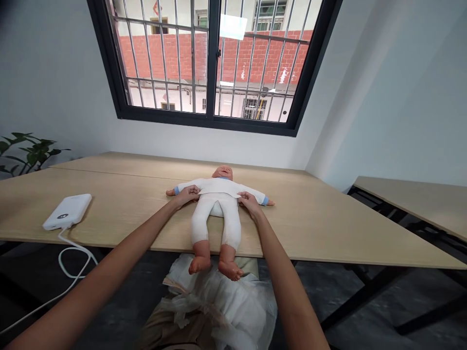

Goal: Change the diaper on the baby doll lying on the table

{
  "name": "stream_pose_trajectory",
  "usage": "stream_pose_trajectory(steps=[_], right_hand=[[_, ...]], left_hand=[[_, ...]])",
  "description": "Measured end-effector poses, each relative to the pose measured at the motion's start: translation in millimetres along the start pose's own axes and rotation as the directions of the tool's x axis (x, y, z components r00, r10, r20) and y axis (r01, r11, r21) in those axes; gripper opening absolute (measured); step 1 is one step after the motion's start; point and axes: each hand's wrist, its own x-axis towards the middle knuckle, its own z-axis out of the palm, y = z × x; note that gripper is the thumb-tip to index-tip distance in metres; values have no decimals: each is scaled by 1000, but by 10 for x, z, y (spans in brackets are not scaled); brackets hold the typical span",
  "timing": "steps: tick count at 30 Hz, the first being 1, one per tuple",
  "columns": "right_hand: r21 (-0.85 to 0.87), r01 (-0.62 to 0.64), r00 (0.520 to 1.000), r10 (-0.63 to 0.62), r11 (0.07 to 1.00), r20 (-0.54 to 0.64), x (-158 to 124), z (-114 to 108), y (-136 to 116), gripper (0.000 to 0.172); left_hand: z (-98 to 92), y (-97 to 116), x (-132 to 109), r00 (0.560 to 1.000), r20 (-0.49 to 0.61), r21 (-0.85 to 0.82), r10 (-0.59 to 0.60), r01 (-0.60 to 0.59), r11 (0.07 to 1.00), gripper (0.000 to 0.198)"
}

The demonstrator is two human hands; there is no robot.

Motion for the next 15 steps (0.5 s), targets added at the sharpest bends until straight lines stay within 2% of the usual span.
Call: stream_pose_trajectory(steps=[4, 8, 11, 15], right_hand=[[-48, -17, 996, 21, 999, 87, -57, 26, -64, 25], [-78, -45, 981, 59, 996, 184, -115, 25, -127, 31], [-209, 42, 985, -5, 977, 172, -108, 8, -120, 28], [-333, 155, 979, -99, 930, 180, -79, 9, -68, 19]], left_hand=[[-10, 26, -19, 997, 80, -22, 15, -13, 1000, 23], [-21, 50, -29, 986, 167, -73, -17, 30, 997, 36], [1, 73, -33, 987, 163, -40, -8, 15, 999, 40], [76, 122, -50, 993, 112, 82, 35, -44, 996, 32]])
